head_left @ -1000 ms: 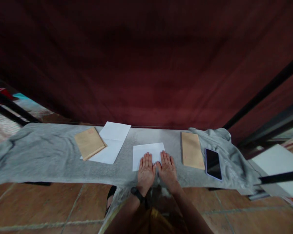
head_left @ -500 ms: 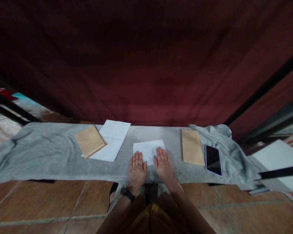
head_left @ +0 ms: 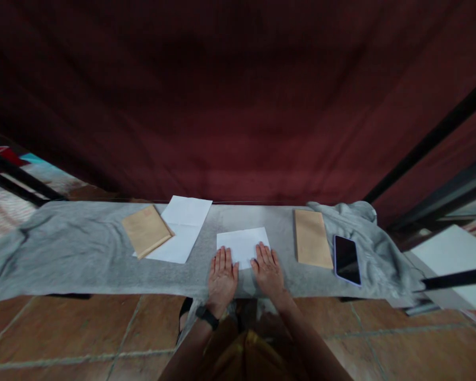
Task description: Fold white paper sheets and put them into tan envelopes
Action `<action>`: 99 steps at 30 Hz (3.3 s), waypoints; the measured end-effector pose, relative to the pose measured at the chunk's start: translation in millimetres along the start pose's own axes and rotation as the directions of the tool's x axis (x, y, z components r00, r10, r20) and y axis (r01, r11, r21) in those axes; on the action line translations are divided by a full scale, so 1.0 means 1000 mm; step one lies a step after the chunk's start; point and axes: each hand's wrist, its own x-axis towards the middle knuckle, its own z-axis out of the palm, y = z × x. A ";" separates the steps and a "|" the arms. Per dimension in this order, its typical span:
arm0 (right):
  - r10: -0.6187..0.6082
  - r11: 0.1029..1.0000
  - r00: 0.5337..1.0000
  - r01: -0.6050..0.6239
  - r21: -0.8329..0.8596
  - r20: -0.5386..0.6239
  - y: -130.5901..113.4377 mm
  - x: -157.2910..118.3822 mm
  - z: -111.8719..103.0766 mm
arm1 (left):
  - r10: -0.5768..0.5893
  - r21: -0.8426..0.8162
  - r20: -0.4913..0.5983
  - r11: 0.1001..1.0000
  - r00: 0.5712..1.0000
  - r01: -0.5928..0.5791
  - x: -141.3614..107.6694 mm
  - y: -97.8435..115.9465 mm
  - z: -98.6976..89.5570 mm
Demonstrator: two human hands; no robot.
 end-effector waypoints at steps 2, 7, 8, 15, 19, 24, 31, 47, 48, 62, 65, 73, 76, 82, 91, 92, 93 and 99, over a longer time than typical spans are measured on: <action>0.012 1.000 1.000 -0.012 -0.018 -0.004 0.007 -0.002 -0.001 | -0.018 0.008 -0.011 1.000 1.000 0.018 -0.001 -0.004 0.000; 0.046 0.998 0.999 -0.046 -0.040 -0.005 0.015 -0.007 -0.001 | -0.078 0.035 -0.032 0.996 0.996 0.079 -0.005 -0.023 -0.006; 0.050 0.998 0.999 -0.050 -0.038 -0.003 0.015 -0.008 -0.001 | -0.092 0.042 -0.037 0.995 0.995 0.094 -0.005 -0.026 -0.007; 0.056 0.998 0.998 -0.055 -0.027 0.007 0.014 -0.007 -0.002 | 0.009 -0.003 -0.017 1.000 1.000 -0.009 0.020 0.001 -0.004; 0.068 0.997 0.997 -0.067 -0.036 0.023 0.015 -0.007 -0.002 | 0.125 -0.064 0.067 0.991 0.990 -0.121 0.042 0.029 0.011; 0.058 0.998 0.998 -0.058 -0.015 0.013 0.016 -0.009 -0.001 | 0.088 -0.040 0.094 0.996 0.992 -0.084 0.056 0.026 0.019; 0.127 0.988 0.986 -0.135 0.077 0.104 -0.005 0.023 0.004 | 0.015 -0.002 0.111 1.000 0.994 -0.015 0.054 0.012 0.017; -0.011 1.000 0.978 0.009 0.009 0.206 0.002 0.065 0.029 | 0.012 -0.055 0.118 0.998 0.993 -0.006 0.053 0.013 0.014; 0.004 1.000 0.981 -0.005 0.004 0.192 0.007 0.065 0.029 | 0.006 -0.056 0.119 0.998 0.993 0.001 0.053 0.013 0.014; 0.060 0.998 0.993 -0.057 -0.027 0.099 0.022 0.060 0.029 | -0.118 -0.008 0.039 0.993 0.992 0.119 0.062 -0.001 0.004; 0.066 0.998 0.991 -0.063 -0.028 0.114 0.021 0.061 0.028 | -0.013 -0.060 0.097 0.998 0.995 0.019 0.069 0.016 0.012; 0.076 0.997 0.989 -0.073 -0.025 0.123 0.023 0.062 0.029 | 0.026 -0.099 0.111 0.995 0.993 -0.015 0.071 0.019 0.025; 0.090 0.996 0.985 -0.085 -0.040 0.148 0.017 0.067 0.028 | 0.020 -0.103 0.117 0.995 0.993 -0.008 0.071 0.018 0.023; -0.084 0.996 0.956 0.071 0.058 0.279 -0.009 0.084 0.029 | 0.046 -0.087 0.134 0.996 0.990 -0.034 0.070 0.017 0.022; -0.030 1.000 0.972 0.028 0.013 0.232 -0.002 0.078 0.032 | -0.019 -0.102 0.113 0.994 0.993 0.031 0.071 0.016 0.023; -0.022 1.000 0.976 0.021 0.006 0.215 0.000 0.077 0.032 | -0.035 -0.103 0.107 0.994 0.994 0.046 0.072 0.015 0.022; -0.014 1.000 0.980 0.014 0.000 0.200 0.001 0.076 0.032 | -0.046 -0.103 0.103 0.993 0.994 0.057 0.072 0.013 0.022; 0.025 1.000 0.991 -0.022 -0.020 0.134 0.008 0.073 0.035 | -0.099 -0.078 0.093 0.991 0.991 0.106 0.070 -0.002 0.015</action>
